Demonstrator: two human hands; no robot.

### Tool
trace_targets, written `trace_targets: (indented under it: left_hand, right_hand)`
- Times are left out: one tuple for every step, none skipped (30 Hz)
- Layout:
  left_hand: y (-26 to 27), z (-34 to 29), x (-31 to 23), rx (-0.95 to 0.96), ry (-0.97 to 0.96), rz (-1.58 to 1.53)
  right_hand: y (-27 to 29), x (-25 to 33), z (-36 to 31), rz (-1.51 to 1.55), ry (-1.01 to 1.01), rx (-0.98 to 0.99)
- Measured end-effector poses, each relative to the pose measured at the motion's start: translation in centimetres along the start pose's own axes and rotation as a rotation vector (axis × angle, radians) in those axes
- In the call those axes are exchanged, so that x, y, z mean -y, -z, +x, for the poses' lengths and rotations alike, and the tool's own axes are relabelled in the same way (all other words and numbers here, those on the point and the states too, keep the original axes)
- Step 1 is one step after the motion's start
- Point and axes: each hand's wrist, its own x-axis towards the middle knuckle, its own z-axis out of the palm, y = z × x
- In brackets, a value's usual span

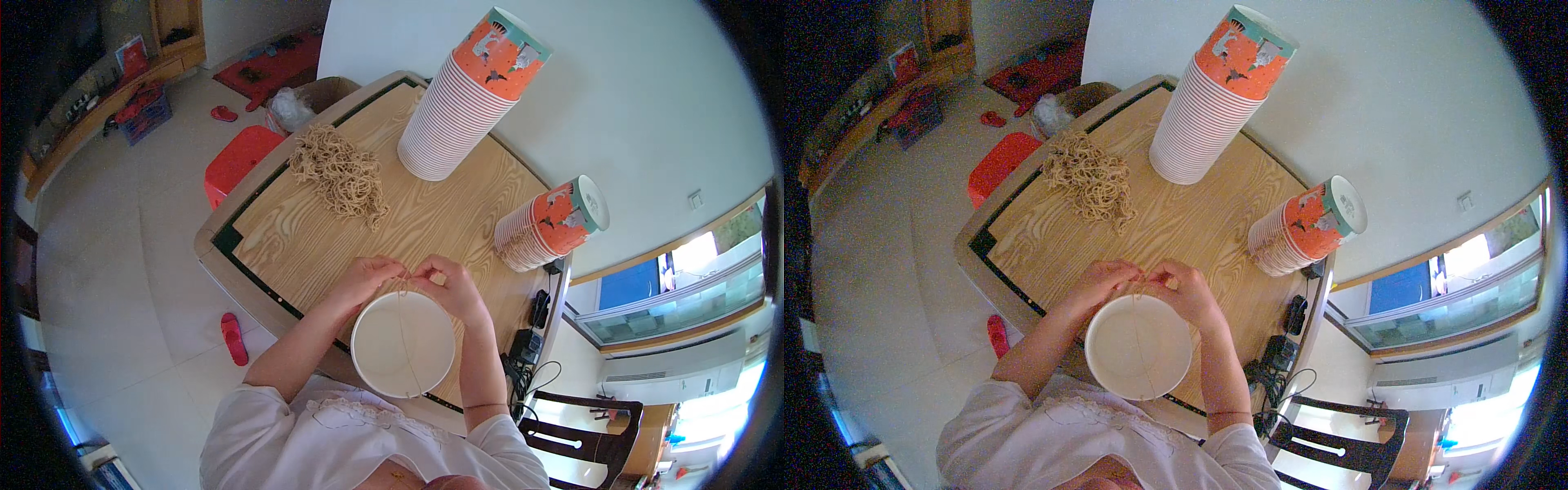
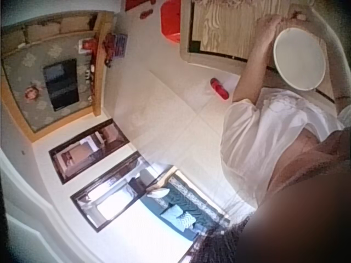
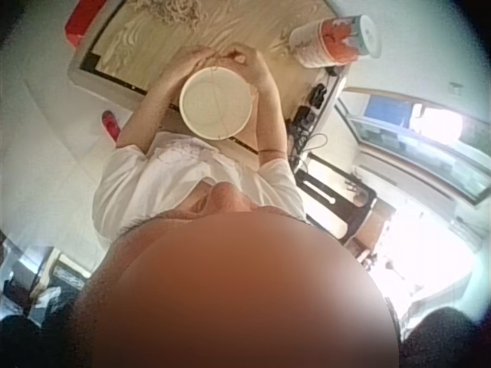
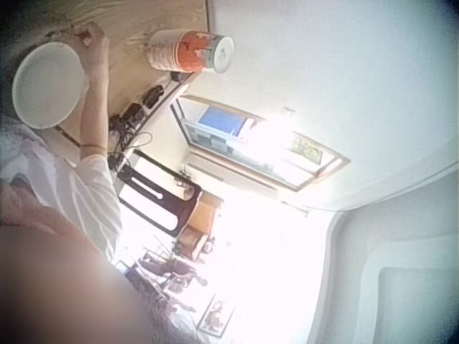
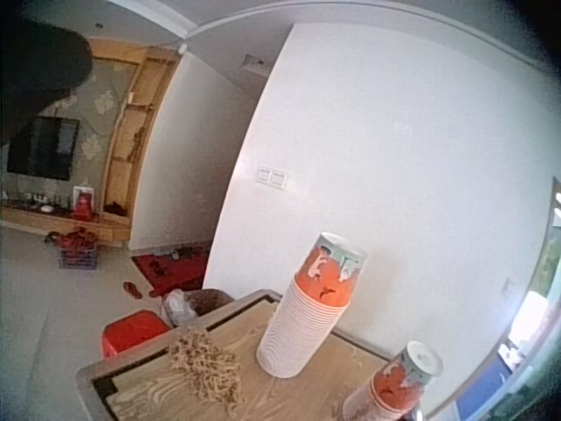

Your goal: Securing stacks of paper bowls with rubber bands.

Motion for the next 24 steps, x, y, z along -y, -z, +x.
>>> trace_targets:
  left_hand:
    - [0.1, 0.0, 0.1, 0.02, -0.028, -0.014]
    - [0.2, 0.1, 0.3, 0.04, -0.057, -0.029]
    - [0.2, 0.1, 0.3, 0.039, -0.057, -0.029]
    - [0.3, 0.2, 0.4, 0.068, -0.074, -0.015]
    - [0.4, 0.3, 0.5, 0.096, -0.09, -0.001]
    - [0.5, 0.4, 0.7, 0.095, -0.09, -0.001]
    - [0.7, 0.6, 1.0, 0.11, -0.119, 0.039]
    - [1.0, 0.9, 1.3, 0.124, -0.149, 0.079]
    - [1.2, 1.2, 1.7, 0.126, -0.151, 0.078]
    - [1.5, 1.6, 2.1, 0.156, -0.163, 0.065]
    - [1.7, 1.9, 2.4, 0.186, -0.176, 0.051]
    - [1.6, 1.9, 2.2, 0.186, -0.175, 0.051]
    - [1.6, 1.8, 1.8, 0.204, -0.146, 0.056]
    - [1.6, 1.8, 1.6, 0.222, -0.117, 0.06]
    - [1.8, 1.9, 1.7, 0.221, -0.118, 0.06]
    - [2.0, 2.0, 1.8, 0.248, -0.099, 0.078]
    - [2.1, 2.2, 2.0, 0.274, -0.079, 0.097]
    - [2.2, 2.3, 2.2, 0.273, -0.079, 0.096]
    - [2.2, 2.4, 2.4, 0.256, -0.097, 0.088]
    - [2.2, 2.4, 2.5, 0.24, -0.114, 0.08]
    - [2.2, 2.4, 2.5, 0.24, -0.114, 0.079]
    - [2.1, 2.3, 2.4, 0.239, -0.082, 0.046]
    - [2.0, 2.3, 2.3, 0.238, -0.051, 0.013]
    - [1.9, 2.1, 2.0, 0.24, -0.049, 0.013]
  right_hand:
    - [-0.1, 0.0, 0.0, -0.007, 0.0, -0.007]
    - [-0.1, -0.1, 0.1, -0.014, -0.001, -0.014]
    - [-0.1, -0.2, 0.1, -0.014, -0.001, -0.014]
    - [-0.2, -0.4, 0.2, -0.011, 0.007, -0.01]
    - [-0.2, -0.5, 0.2, -0.008, 0.015, -0.007]
    - [-0.3, -0.4, 0.3, -0.008, 0.016, -0.006]
    - [-0.4, -0.2, 0.4, 0.041, 0.019, -0.013]
    - [-0.6, -0.2, 0.5, 0.089, 0.023, -0.02]
    - [-0.6, -0.5, 0.5, 0.087, 0.024, -0.021]
    - [-0.7, -1.2, 0.7, 0.138, 0.04, 0.014]
    - [-0.7, -1.5, 0.7, 0.189, 0.056, 0.049]
    - [-0.7, -1.6, 0.7, 0.189, 0.056, 0.05]
    - [-0.5, -1.7, 0.8, 0.232, 0.027, 0.083]
    - [-0.4, -1.9, 0.8, 0.275, -0.002, 0.116]
    - [-0.3, -2.0, 0.8, 0.274, -0.001, 0.117]
    - [-0.3, -2.1, 0.9, 0.326, -0.026, 0.145]
    - [-0.2, -2.2, 0.9, 0.379, -0.052, 0.172]
    - [-0.2, -2.2, 1.0, 0.378, -0.052, 0.174]
    - [-0.3, -2.1, 1.0, 0.381, -0.043, 0.175]
    - [-0.3, -2.1, 1.0, 0.385, -0.034, 0.177]
    - [-0.4, -2.1, 1.1, 0.385, -0.034, 0.177]
    - [-0.6, -2.0, 1.1, 0.421, -0.033, 0.17]
    - [-0.6, -2.0, 1.1, 0.458, -0.032, 0.163]
    - [-0.5, -2.1, 1.1, 0.458, -0.034, 0.161]
